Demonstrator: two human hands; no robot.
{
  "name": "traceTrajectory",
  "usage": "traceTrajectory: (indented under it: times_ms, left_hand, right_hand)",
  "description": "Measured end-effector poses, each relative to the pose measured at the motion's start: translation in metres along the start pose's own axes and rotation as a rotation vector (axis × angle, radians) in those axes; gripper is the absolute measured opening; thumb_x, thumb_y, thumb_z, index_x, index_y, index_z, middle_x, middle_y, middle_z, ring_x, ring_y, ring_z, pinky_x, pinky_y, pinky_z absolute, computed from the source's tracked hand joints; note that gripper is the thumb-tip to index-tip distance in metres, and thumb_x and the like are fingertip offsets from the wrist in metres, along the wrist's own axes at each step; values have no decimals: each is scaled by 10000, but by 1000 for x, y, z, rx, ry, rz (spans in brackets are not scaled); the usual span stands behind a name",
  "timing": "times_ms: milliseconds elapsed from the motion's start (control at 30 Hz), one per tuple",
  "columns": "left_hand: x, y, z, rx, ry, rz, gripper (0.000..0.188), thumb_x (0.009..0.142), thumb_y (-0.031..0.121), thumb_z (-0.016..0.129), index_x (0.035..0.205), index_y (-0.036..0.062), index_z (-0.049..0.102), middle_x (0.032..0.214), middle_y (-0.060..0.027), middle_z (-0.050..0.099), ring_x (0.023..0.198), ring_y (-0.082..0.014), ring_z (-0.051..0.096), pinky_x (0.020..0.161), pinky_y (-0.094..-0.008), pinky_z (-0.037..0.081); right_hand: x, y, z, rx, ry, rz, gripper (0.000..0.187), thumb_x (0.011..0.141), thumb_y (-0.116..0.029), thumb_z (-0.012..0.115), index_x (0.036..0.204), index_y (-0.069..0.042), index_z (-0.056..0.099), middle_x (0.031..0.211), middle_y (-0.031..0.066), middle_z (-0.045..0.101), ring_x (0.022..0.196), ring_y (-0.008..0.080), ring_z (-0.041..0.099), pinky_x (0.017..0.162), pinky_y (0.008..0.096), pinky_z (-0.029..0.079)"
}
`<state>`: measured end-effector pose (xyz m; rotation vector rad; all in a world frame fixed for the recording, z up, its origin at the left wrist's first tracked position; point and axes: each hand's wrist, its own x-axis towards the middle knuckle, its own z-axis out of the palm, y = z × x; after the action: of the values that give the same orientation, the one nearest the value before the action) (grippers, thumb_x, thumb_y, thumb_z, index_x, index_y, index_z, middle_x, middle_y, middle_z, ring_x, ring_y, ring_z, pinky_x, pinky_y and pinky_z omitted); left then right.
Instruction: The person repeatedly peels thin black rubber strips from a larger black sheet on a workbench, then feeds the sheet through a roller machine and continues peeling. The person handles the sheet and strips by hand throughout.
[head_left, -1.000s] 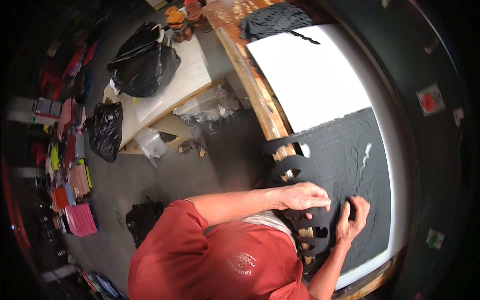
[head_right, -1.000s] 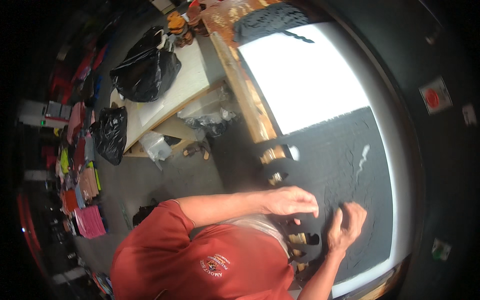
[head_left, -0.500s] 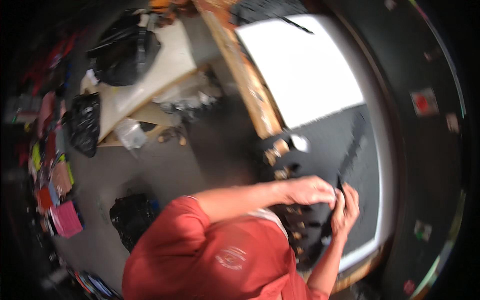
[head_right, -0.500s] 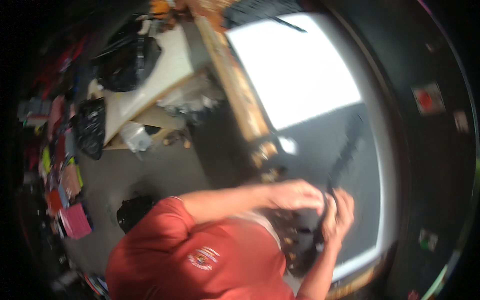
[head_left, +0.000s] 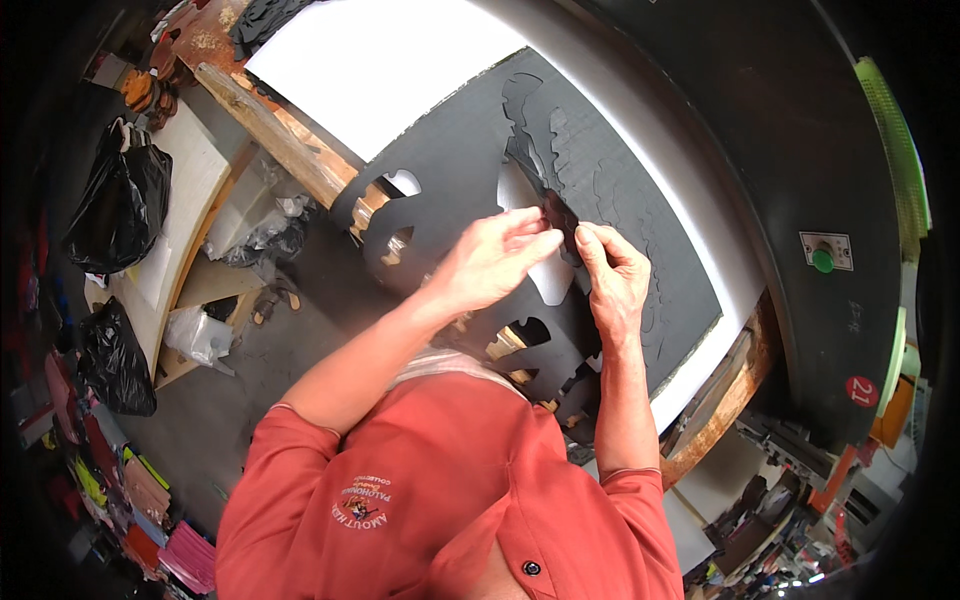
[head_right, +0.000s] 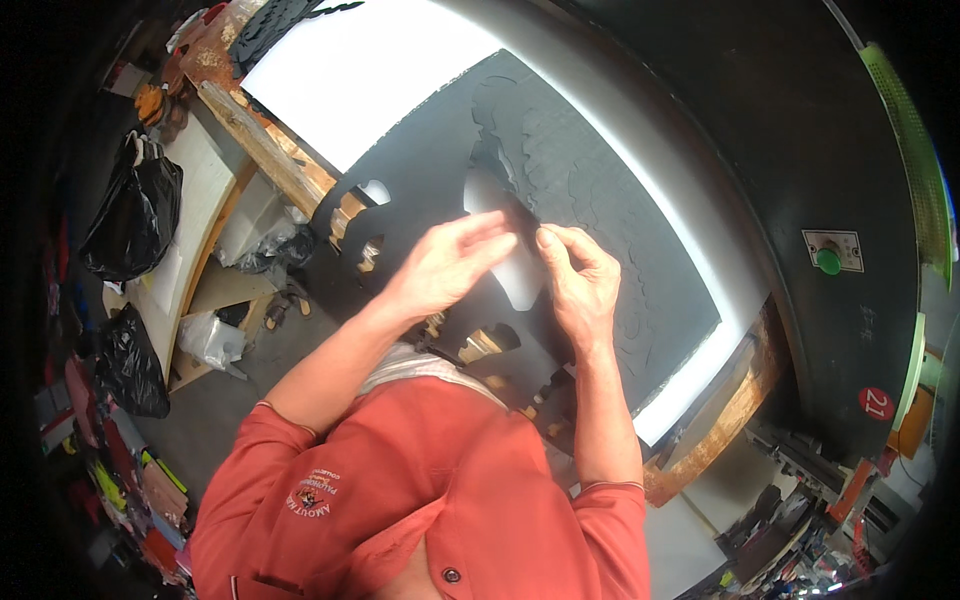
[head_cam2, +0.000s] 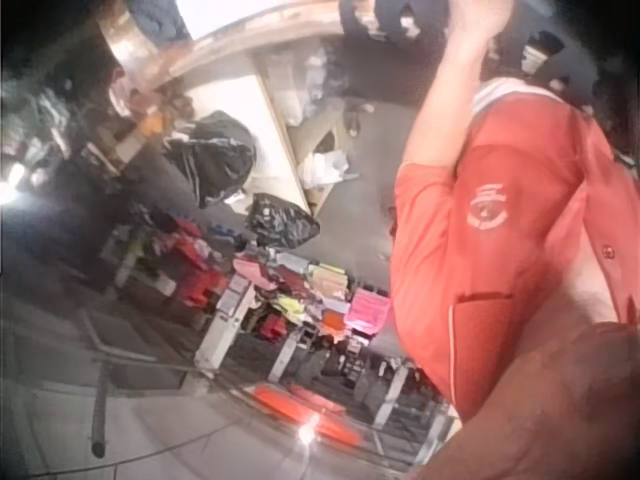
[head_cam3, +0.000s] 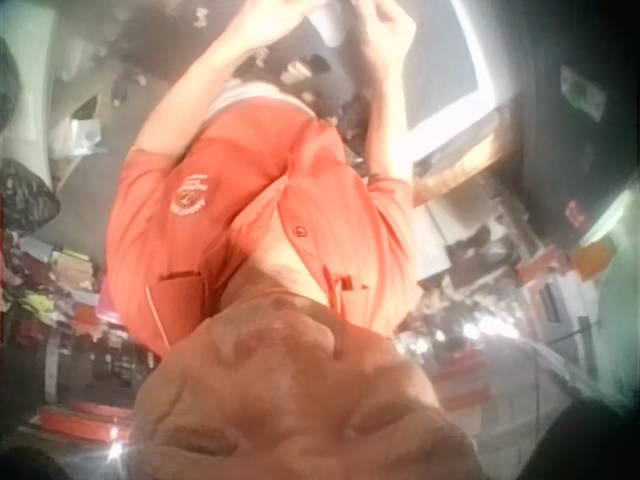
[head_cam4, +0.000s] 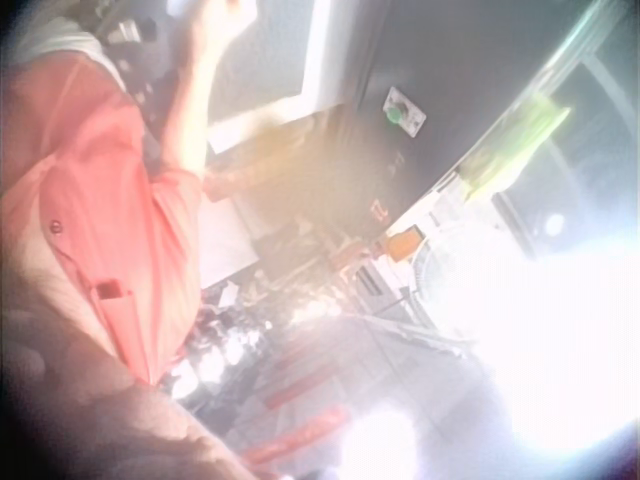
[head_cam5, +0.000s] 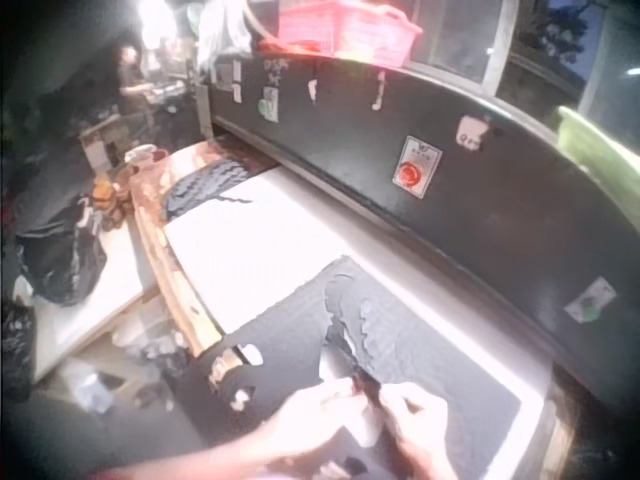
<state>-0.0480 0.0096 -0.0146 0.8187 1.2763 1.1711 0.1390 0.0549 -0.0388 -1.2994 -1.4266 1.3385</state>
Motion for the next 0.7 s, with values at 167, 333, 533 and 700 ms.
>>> traceTrajectory:
  times_ms: [167,333,533,700]
  left_hand:
    - [17,-17,12,224,29,85,459,1029,366,738,824,-1,555,739,19,503,728,-83,443,608,-321,438]
    - [25,-37,0,409,70,167,376,1079,243,636,825,-20,548,714,-6,487,704,-84,436,606,-329,432]
    - [32,-53,-8,230,144,169,354,1077,161,625,796,-22,507,627,-88,405,609,-121,360,555,-362,390]
    - [31,-44,-6,206,87,151,371,1065,181,665,781,-10,520,637,-5,419,629,-85,374,562,-328,378]
  right_hand:
    - [0,-1,-6,7,-115,54,219,1046,-194,736,1100,8,801,944,20,771,897,93,659,833,260,522]
    - [5,-8,-11,147,-57,48,235,1084,-210,681,1087,12,760,920,65,782,851,125,717,829,278,560]
    - [27,-61,-104,313,435,-267,227,1124,-168,604,995,-16,712,824,36,679,801,150,704,832,310,591]
    - [9,-64,-116,19,500,-418,197,1118,-152,620,1051,-1,727,851,34,692,824,145,713,834,301,601]
